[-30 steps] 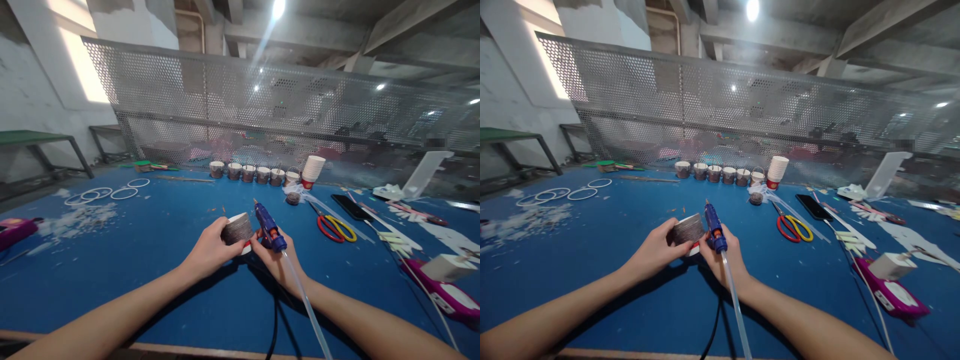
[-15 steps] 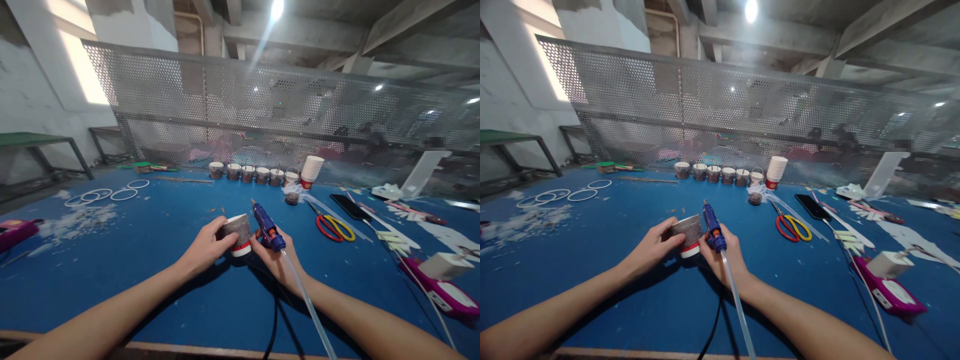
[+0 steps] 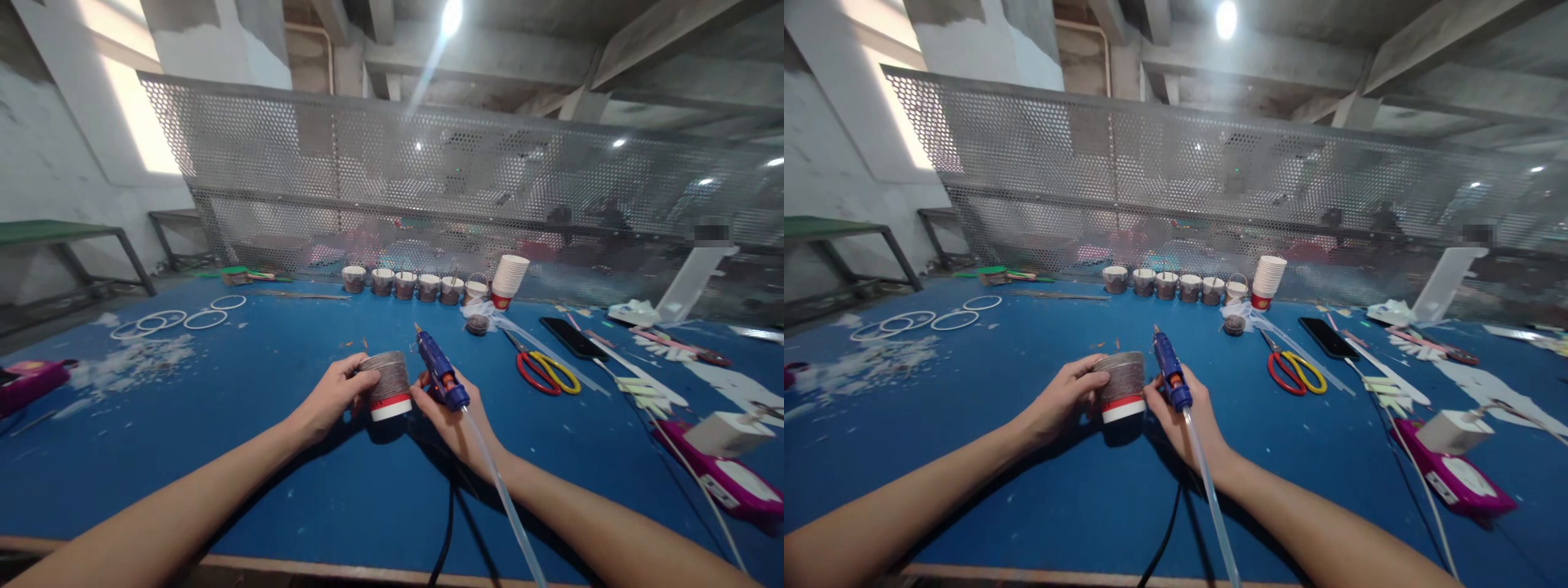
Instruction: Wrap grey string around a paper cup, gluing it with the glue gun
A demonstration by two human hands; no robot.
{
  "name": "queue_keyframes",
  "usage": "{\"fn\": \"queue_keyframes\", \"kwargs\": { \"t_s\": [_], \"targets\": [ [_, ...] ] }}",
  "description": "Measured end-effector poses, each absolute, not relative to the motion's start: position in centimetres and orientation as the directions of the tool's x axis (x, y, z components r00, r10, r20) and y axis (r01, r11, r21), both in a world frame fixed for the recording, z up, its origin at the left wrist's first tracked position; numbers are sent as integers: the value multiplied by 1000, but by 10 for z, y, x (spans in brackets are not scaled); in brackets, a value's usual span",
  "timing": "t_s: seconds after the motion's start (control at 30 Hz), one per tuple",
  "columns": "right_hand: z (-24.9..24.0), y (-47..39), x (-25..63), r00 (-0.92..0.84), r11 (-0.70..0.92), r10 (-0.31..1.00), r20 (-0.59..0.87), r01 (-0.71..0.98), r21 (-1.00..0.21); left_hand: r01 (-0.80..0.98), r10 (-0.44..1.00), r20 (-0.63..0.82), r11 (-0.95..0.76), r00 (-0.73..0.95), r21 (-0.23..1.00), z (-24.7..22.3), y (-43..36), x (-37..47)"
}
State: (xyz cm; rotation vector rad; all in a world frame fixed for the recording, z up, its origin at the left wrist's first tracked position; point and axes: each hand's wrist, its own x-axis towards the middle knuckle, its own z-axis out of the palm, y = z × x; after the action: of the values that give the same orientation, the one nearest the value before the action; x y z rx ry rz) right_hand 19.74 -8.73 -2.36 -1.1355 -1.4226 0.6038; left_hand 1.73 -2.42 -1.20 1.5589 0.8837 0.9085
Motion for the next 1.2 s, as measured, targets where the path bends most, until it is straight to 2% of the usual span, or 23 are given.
{"fn": "queue_keyframes", "kwargs": {
  "t_s": [0.17, 0.27, 0.47, 0.67, 0.8, 0.97, 1.2],
  "targets": [
    [-23, -87, 197, 136, 313, 930, 342, 198, -929, -50, 860, 161, -157, 484, 986, -16, -22, 15],
    [-23, -87, 197, 106, 298, 941, 321, 185, -936, -65, 843, 200, -194, 499, 979, -15, -23, 14],
    [-31, -80, 202, 168, 373, 888, 428, 279, -885, 147, 868, 204, -299, 453, 943, -5, -33, 18],
    [-37, -77, 204, 125, 418, 866, 484, 351, -838, 275, 849, 285, -432, 444, 859, -7, -39, 25],
    [-32, -80, 202, 107, 391, 893, 438, 299, -871, 304, 864, 265, -414, 428, 858, -8, -40, 26],
    [-18, -91, 204, 169, 302, 925, 340, 214, -929, 296, 885, 311, -417, 346, 859, -4, -38, 22],
    [-4, -112, 208, 18, 194, 976, 217, 381, -904, 378, 894, 397, -448, 209, 810, -4, -30, 16]
  ]
}}
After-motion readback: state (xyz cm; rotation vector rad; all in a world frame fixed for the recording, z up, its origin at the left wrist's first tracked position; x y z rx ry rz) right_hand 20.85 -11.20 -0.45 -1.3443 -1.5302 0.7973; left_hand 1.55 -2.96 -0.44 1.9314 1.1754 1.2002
